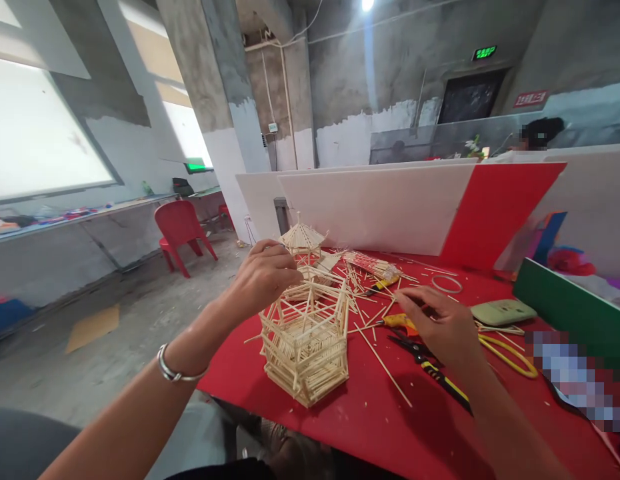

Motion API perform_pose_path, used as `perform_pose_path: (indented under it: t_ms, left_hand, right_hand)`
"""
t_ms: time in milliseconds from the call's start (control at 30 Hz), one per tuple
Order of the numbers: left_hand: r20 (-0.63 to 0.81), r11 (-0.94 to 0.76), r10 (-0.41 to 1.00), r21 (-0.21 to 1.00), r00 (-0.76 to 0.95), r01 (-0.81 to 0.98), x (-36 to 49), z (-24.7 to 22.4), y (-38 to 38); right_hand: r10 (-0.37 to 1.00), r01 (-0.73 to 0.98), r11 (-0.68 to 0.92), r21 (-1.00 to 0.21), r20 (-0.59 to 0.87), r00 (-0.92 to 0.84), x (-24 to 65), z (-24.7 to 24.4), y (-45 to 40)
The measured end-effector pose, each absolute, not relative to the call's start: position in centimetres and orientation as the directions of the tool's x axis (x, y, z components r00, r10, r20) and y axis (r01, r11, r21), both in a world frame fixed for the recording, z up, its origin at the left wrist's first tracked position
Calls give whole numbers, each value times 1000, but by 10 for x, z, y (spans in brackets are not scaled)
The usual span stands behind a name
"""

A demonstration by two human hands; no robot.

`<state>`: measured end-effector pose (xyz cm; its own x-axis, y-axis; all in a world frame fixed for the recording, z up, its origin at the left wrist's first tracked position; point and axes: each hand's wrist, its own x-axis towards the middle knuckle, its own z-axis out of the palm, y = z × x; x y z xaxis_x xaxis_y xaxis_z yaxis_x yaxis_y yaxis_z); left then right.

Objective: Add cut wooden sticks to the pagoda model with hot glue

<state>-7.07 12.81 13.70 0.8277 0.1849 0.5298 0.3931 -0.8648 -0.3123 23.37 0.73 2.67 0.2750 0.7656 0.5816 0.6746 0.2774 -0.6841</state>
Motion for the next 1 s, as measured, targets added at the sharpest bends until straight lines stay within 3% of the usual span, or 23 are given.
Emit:
perform_pose_path:
  t_ms: [200,333,400,467,500,567,700,1000]
  left_hand:
    - [563,-856,178,-316,807,409,-63,126,124]
    - [640,-892,201,-193,741,409,-72,125,127]
    - [746,-892,313,18,588,451,-83,121,133]
    - [797,-806,531,372,286,460,-96,110,142]
    - [752,-717,651,569,98,403,-103,102,147]
    - [501,-472,854,859,-139,199,-114,82,155]
    - [349,-336,929,934,-121,119,-118,49,162]
    - [318,-318,946,948,-68,15,-107,38,174]
  right_hand:
    - [692,669,514,-536,721,46,174,68,18]
    - [580,671,566,-480,810,90,154,55,19]
    - [487,694,574,-435,862,138,147,47,15]
    - [410,712,583,-391,898,157,140,39,11]
    - [387,716,587,-377,908,160,137,35,10]
    - [377,721,588,-366,913,156,132,28,10]
    - [410,739,573,-354,905,116,130,20,15]
    - [425,765,563,-312,903,55,132,17,18]
